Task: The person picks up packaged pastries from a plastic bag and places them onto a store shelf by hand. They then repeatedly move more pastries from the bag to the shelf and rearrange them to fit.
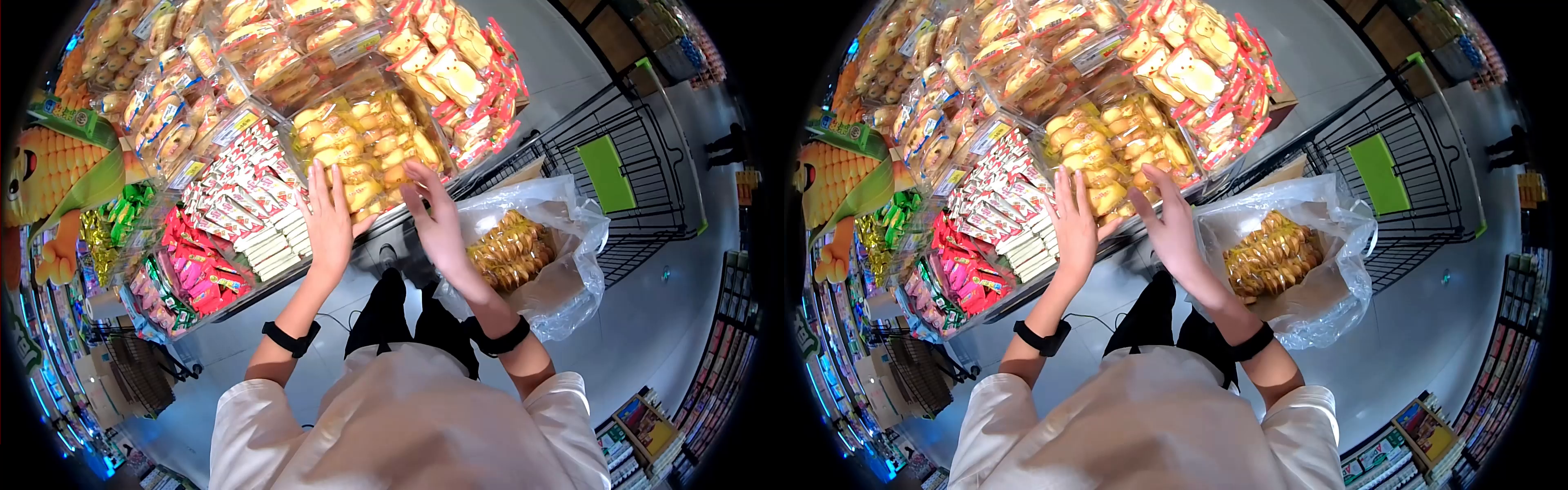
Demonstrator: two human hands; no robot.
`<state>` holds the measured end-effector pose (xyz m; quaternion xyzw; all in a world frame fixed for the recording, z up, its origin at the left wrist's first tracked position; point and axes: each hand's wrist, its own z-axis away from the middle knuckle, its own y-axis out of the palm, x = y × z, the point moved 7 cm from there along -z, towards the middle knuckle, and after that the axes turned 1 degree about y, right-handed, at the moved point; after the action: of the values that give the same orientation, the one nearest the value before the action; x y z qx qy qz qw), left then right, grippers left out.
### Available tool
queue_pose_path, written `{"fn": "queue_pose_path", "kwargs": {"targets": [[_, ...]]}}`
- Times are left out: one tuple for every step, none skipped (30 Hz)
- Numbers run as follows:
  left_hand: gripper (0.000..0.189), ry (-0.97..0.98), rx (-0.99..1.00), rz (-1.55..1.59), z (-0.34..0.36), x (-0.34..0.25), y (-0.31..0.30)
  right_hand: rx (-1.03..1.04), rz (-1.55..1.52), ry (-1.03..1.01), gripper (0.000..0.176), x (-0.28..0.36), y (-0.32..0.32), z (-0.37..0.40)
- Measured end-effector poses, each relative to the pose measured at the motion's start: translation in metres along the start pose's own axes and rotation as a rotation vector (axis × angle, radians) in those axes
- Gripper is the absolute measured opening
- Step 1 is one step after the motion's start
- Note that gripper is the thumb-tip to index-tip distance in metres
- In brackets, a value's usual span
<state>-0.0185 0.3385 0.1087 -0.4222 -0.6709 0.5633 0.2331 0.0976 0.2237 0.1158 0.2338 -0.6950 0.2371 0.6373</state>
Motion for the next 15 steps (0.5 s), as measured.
{"fn": "queue_pose_path", "kwargs": {"targets": [[0.099,0.004,-0.037,0.029,0.002,-0.007,-0.006,-0.005,-0.034,0.053,0.034,0.003,-0.016,0.010],[0.092,0.062,-0.060,0.100,0.005,-0.021,-0.014,-0.047,-0.056,0.089,0.030,-0.002,-0.034,0.020],[0.085,0.120,-0.082,0.172,0.011,-0.038,-0.021,-0.089,-0.079,0.125,0.026,-0.008,-0.055,0.031],[0.067,0.193,-0.098,0.290,0.017,-0.057,-0.024,-0.149,-0.069,0.171,0.023,-0.006,-0.077,0.042],[0.046,0.240,-0.070,0.354,0.022,-0.080,-0.024,-0.145,0.020,0.293,0.022,-0.008,-0.097,0.054],[0.031,0.277,0.018,0.466,0.027,-0.102,-0.015,-0.201,-0.005,0.278,0.022,-0.015,-0.118,0.066],[0.024,0.406,0.009,0.554,0.034,-0.126,-0.008,-0.274,-0.062,0.283,0.022,-0.027,-0.138,0.079],[0.017,0.450,0.036,0.640,0.041,-0.148,0.003,-0.350,-0.118,0.357,0.023,-0.043,-0.157,0.095],[0.013,0.433,0.124,0.776,0.045,-0.166,0.015,-0.370,-0.083,0.376,0.025,-0.058,-0.178,0.110],[0.012,0.410,0.229,0.831,0.050,-0.183,0.027,-0.406,-0.086,0.411,0.024,-0.070,-0.195,0.126],[0.011,0.385,0.332,0.884,0.055,-0.200,0.039,-0.442,-0.088,0.444,0.023,-0.079,-0.210,0.139],[0.011,0.381,0.388,0.897,0.059,-0.215,0.052,-0.466,-0.080,0.468,0.024,-0.082,-0.221,0.149],[0.011,0.375,0.444,0.909,0.063,-0.228,0.069,-0.488,-0.073,0.494,0.025,-0.085,-0.232,0.159],[0.011,0.367,0.500,0.920,0.069,-0.240,0.083,-0.508,-0.066,0.521,0.026,-0.087,-0.241,0.168],[0.011,0.384,0.512,0.883,0.072,-0.250,0.091,-0.530,-0.061,0.543,0.026,-0.091,-0.249,0.178]]}}
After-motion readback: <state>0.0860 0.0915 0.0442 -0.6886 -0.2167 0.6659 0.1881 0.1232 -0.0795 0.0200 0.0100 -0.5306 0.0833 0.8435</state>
